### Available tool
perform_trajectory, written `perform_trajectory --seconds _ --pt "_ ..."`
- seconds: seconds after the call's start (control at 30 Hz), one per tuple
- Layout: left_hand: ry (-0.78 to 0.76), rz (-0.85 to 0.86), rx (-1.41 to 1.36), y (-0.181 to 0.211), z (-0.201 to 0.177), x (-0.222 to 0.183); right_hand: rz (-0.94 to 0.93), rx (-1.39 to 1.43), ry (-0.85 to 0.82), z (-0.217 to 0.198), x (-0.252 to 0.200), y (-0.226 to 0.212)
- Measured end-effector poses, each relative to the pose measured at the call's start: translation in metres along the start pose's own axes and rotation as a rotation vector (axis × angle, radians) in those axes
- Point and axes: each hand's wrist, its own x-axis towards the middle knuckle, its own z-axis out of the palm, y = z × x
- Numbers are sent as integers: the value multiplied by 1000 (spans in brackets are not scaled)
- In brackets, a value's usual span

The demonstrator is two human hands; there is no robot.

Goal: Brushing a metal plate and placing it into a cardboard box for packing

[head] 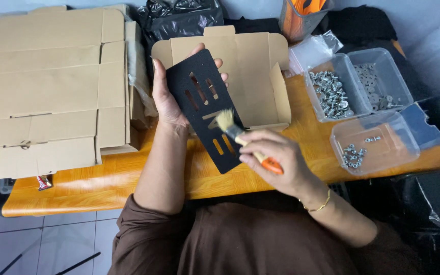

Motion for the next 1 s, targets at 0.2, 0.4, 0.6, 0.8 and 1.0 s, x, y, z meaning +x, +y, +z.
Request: perform_trajectory --seconds 0.2,0.4,0.6,0.8,1.0 --pt "32 -14 -53 -2 6 -1 99 153 -112 -16 -6 -30" --pt "49 -18 -53 -3 3 0 39 -50 117 -40 16 -53" --pt "74 2 -39 0 7 -1 -17 1 -74 13 -3 -15" --pt "-3 -23 -61 -3 3 -2 62 93 -104 -20 5 -38" --pt "15 -12 -58 -2 8 -4 -2 -61 96 -11 25 -28"
